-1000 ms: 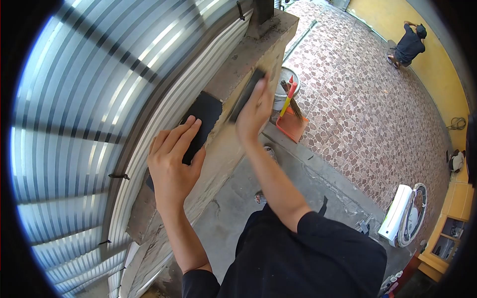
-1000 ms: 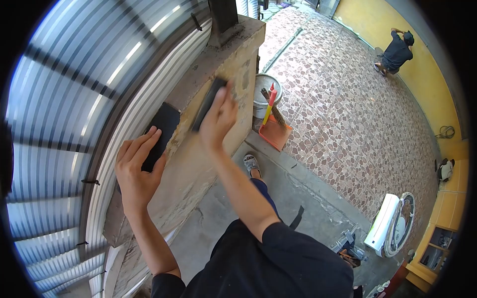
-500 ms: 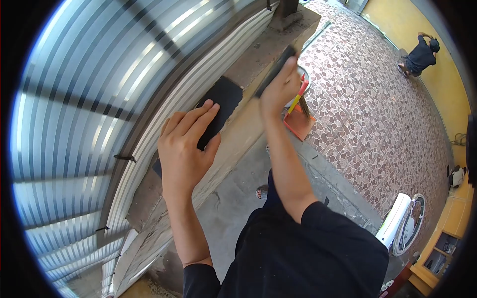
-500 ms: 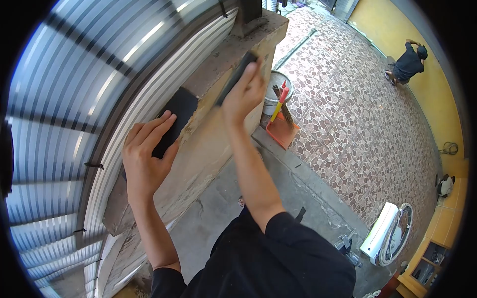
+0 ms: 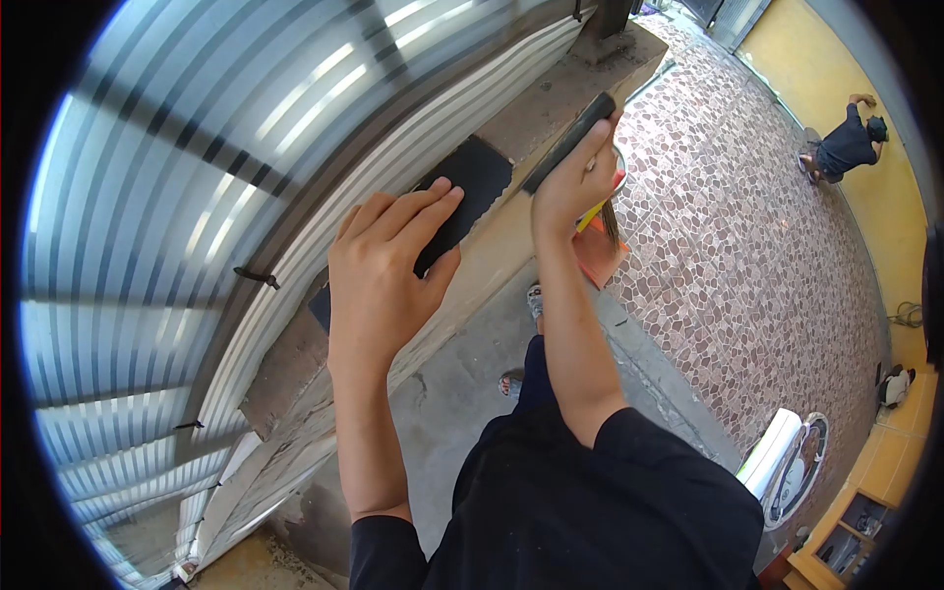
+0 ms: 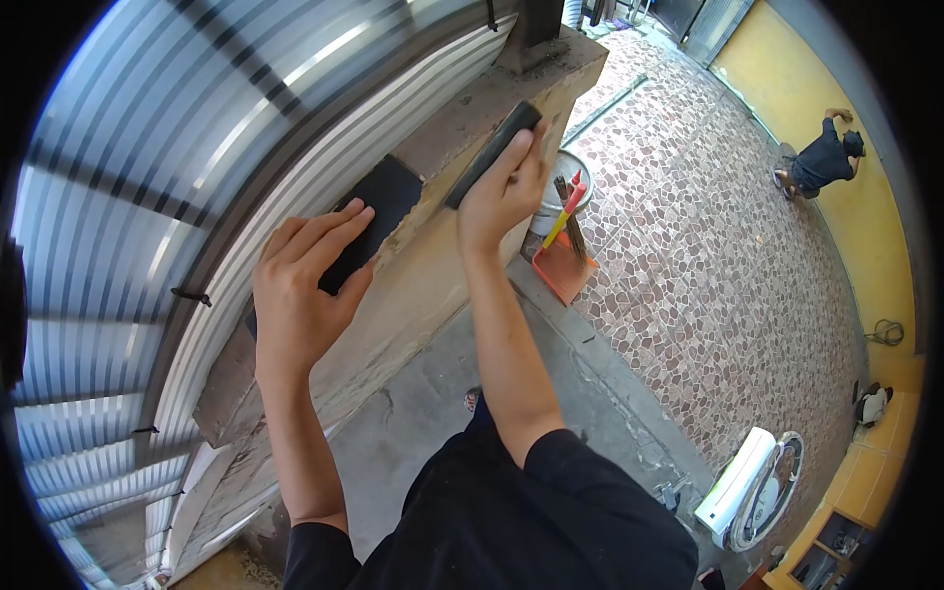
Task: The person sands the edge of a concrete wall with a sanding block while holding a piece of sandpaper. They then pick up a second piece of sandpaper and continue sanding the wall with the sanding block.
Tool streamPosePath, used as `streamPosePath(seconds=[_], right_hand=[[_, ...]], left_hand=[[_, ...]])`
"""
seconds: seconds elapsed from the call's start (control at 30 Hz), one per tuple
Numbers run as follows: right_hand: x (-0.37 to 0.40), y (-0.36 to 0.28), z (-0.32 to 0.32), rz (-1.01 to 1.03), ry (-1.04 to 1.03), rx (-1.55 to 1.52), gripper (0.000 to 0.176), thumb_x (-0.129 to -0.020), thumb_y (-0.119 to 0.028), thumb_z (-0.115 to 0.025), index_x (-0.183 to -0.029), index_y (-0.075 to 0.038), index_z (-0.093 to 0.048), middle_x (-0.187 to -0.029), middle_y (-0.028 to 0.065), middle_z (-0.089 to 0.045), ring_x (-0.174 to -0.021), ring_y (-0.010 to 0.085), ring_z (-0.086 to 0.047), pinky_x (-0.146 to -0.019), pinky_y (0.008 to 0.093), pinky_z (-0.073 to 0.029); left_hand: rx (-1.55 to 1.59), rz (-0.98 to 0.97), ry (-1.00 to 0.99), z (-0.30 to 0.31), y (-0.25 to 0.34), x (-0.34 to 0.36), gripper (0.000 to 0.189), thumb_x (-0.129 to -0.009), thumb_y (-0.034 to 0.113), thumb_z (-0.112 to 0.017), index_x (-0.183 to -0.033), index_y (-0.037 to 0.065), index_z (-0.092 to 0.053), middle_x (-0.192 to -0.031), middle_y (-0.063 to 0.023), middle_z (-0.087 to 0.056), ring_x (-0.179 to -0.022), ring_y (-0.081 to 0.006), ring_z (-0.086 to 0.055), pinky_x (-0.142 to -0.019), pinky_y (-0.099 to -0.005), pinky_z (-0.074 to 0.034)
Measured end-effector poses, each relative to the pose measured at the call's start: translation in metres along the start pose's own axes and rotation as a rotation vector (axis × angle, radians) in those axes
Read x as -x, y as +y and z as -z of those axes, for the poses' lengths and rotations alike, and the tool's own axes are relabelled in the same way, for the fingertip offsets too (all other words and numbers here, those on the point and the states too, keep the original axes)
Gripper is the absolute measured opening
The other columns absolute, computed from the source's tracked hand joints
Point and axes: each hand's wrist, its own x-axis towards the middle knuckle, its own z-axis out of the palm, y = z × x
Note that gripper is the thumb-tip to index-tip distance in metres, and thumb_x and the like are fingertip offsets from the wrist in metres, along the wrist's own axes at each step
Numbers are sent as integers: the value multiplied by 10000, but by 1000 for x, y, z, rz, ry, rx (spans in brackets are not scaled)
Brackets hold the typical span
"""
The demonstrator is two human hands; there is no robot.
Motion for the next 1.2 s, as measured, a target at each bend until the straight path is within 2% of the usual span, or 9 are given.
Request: streamPosePath(seconds=[0.1,0.2,0.37,0.5,0.6,0.77,0.93,1.0,1.2], right_hand=[[71,11,0,155,34,-188,464,-1153,-252,-545,-1484,67,-607,-1003,202,-690,-880,276,-630,-809,384,-511],[89,-3,22,86,-101,-58,460,-1155,-233,-539,-1479,87,-601,-1044,205,-702,-883,276,-639,-814,381,-515],[8,3,2,71,-36,35,420,-1142,-152,-539,-1477,95,-600,-1079,214,-723,-876,263,-653,-816,365,-526],[82,-1,11,117,-25,-177,431,-1137,-181,-565,-1461,100,-612,-1040,214,-728,-852,275,-651,-799,396,-527],[95,2,24,217,-81,-74,428,-1136,-178,-567,-1454,103,-616,-1048,219,-727,-850,271,-651,-804,394,-531],[11,9,2,108,-12,34,402,-1127,-130,-563,-1457,92,-621,-1045,222,-724,-822,263,-637,-796,362,-534],[86,9,11,214,66,-194,397,-1127,-168,-584,-1456,45,-646,-933,188,-691,-793,262,-615,-742,378,-512],[97,-1,30,126,-125,-105,397,-1128,-166,-582,-1459,44,-643,-939,192,-698,-802,260,-630,-737,382,-510],[20,-1,1,215,46,26,390,-1109,-94,-586,-1447,96,-630,-978,217,-734,-797,261,-644,-730,391,-521]], left_hand=[[-2,-7,6,-2,-1,2,497,-696,51,-843,-1190,82,-808,-1236,-49,-790,-1006,-267,-709,-911,-404,-573],[-10,-14,14,-2,-2,2,495,-700,66,-848,-1192,101,-803,-1232,-24,-786,-1011,-253,-706,-905,-404,-569],[-23,-14,14,-4,-2,3,494,-698,71,-847,-1189,104,-805,-1227,-23,-789,-1010,-255,-709,-906,-406,-574],[-23,-11,10,-4,-1,3,495,-693,66,-845,-1186,99,-808,-1222,-26,-792,-1006,-256,-711,-906,-404,-577],[-24,-5,9,-4,-1,2,491,-691,64,-845,-1181,95,-811,-1217,-27,-793,-1002,-255,-710,-907,-400,-578],[-37,-4,5,-4,-1,3,491,-686,59,-843,-1175,90,-812,-1217,-28,-794,-994,-254,-709,-906,-397,-578],[-34,-3,-7,-1,2,-1,496,-684,51,-841,-1179,83,-813,-1235,-39,-793,-990,-261,-709,-909,-401,-577],[-26,2,-8,-1,3,0,479,-705,39,-846,-1182,71,-817,-1228,-58,-797,-991,-265,-711,-911,-393,-576],[-21,0,-16,1,3,1,452,-736,33,-853,-1187,61,-819,-1220,-79,-801,-996,-271,-716,-913,-384,-575]])
